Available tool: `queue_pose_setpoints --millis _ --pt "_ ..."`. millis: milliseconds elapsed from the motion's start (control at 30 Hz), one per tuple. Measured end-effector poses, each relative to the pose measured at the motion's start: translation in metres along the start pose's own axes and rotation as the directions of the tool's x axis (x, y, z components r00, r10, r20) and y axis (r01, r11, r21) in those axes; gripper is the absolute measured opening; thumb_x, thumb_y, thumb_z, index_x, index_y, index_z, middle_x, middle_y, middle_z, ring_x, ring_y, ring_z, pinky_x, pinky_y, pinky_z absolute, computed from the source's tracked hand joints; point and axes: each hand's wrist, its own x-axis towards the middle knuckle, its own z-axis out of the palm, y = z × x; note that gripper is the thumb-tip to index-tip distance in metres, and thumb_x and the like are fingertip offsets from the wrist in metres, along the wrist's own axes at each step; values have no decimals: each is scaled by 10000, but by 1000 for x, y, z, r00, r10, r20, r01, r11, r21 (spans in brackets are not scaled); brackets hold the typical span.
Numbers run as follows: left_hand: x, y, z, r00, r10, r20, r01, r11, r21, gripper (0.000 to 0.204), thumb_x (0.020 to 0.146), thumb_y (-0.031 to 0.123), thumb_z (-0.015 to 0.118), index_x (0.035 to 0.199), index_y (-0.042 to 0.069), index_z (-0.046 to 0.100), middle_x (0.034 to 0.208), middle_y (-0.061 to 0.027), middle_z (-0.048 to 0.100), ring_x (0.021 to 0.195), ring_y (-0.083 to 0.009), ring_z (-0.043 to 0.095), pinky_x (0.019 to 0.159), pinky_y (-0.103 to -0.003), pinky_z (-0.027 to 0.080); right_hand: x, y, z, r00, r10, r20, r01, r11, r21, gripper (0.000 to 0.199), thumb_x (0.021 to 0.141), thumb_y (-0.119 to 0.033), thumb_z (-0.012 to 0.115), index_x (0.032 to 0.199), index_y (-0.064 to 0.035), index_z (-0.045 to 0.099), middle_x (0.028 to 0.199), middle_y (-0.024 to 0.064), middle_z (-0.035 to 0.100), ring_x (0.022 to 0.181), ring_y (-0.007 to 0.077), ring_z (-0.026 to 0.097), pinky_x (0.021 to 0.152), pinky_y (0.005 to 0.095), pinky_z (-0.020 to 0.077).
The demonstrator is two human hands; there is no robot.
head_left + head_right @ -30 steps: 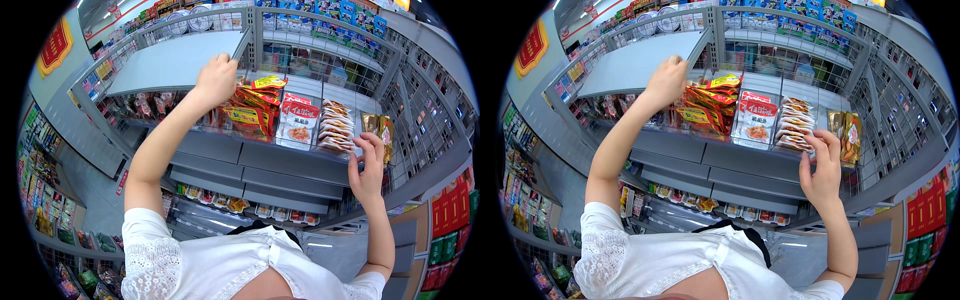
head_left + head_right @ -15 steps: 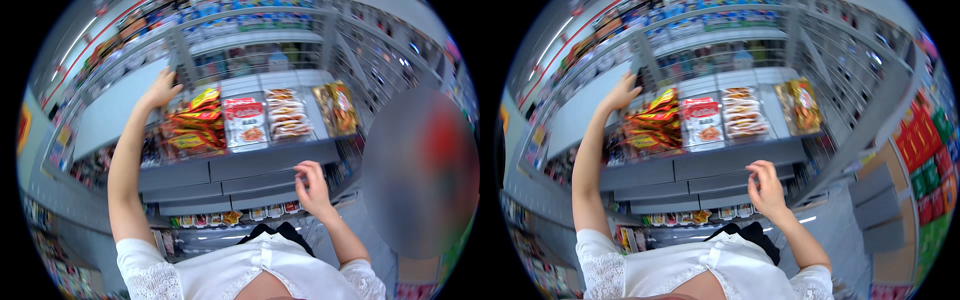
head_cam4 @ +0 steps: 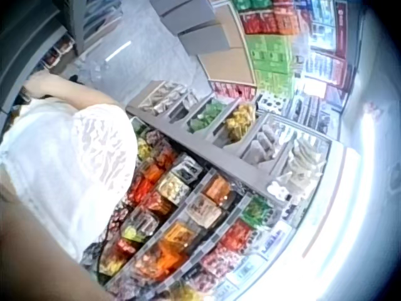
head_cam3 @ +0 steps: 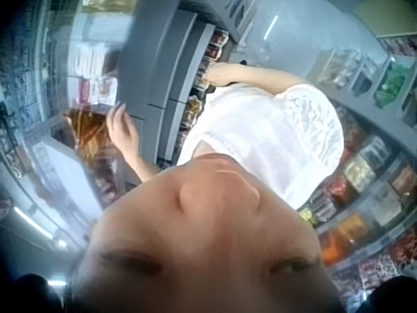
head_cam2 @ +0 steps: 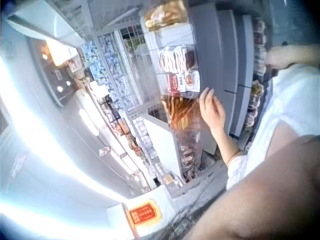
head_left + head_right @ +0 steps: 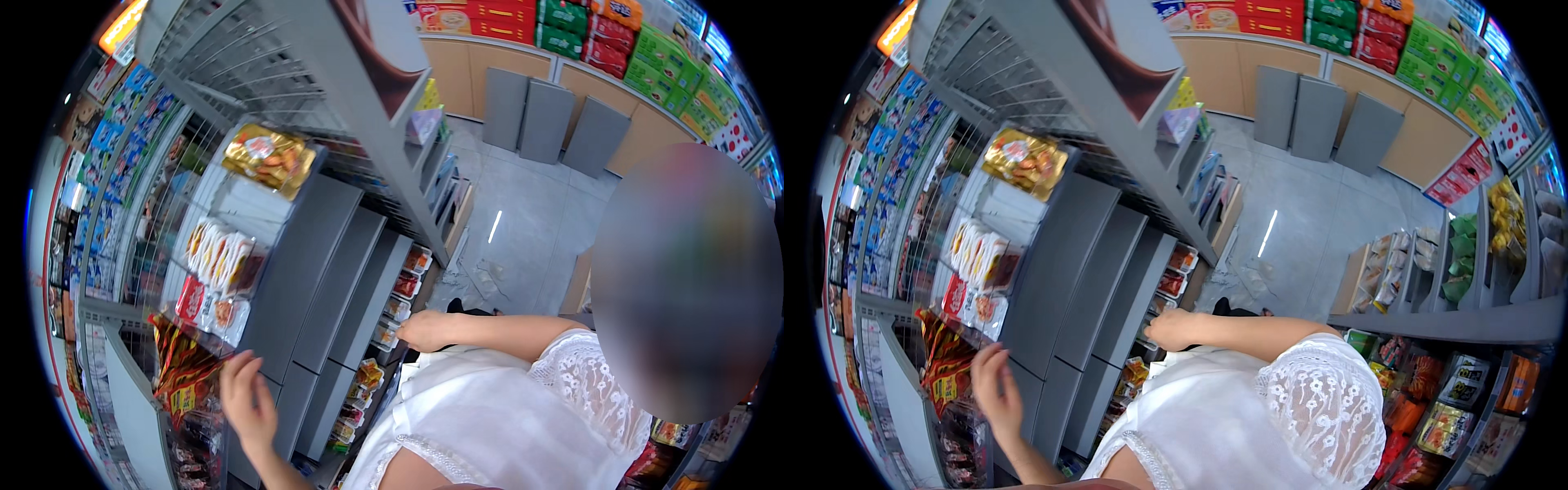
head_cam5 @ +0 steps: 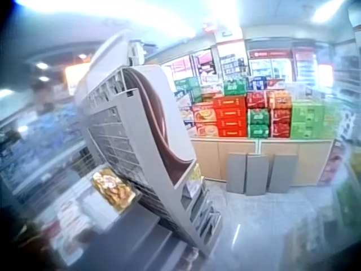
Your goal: The person assembles a metal shelving unit in a store aisle. They unpack metal brackets, attach them to the vertical supports, and then place and secure grey shelf panels onto the frame. The person moves between different sections of the aisle to retrieve parts and install them.
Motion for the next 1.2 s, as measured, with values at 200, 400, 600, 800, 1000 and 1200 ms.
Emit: queue_pose_setpoints --millis 200,400,600,800,1000,1200 --pt "-42 24 185 645 -301 702 343 935 86 297 857 160 566 1115 15 593 1021 -182 640 963 -349 607 819 -409 483 -91 65 -5 981 193 14 -194 979 67 223 789 -119 537 958 -3 627 993 197 642 961 347 618 794 451 499" --pt "-118 39 387 578 -102 810 575 755 -315 305 913 201 559 1143 3 584 950 -110 670 808 -175 642 718 -311 499 -206 148 -8 874 486 1 -486 873 38 216 784 -111 533 925 10 644 1002 200 649 955 352 624 785 447 510" --pt "-193 64 465 42 -235 971 818 565 102 303 893 241 549 1100 26 600 953 -124 656 874 -222 628 774 -327 497 -270 177 -11 790 584 -186 -556 811 182 243 839 -180 561 998 1 596 981 190 637 919 359 621 803 440 507" --pt "-194 64 541 73 -42 996 552 834 -5 313 882 250 532 1095 31 601 1011 -206 628 954 -318 601 826 -382 481 -303 203 -1 651 739 -175 -652 662 370 291 860 -193 548 1092 -20 584 1042 172 624 979 325 600 852 409 482" --pt "-65 42 624 105 203 974 219 950 -221 325 872 259 514 1091 37 601 1068 -287 600 1034 -413 573 877 -436 466 -331 257 -33 523 825 -212 -651 548 525 283 865 -186 535 1092 -26 587 1054 169 619 975 340 588 843 412 476" --pt "109 103 630 73 -193 979 970 241 -25 227 944 271 483 980 76 595 781 -81 655 607 -167 617 503 -319 499 -320 366 -83 552 820 -154 -678 549 489 286 839 -188 551 1075 -35 605 1050 194 627 990 353 592 845 433 483"
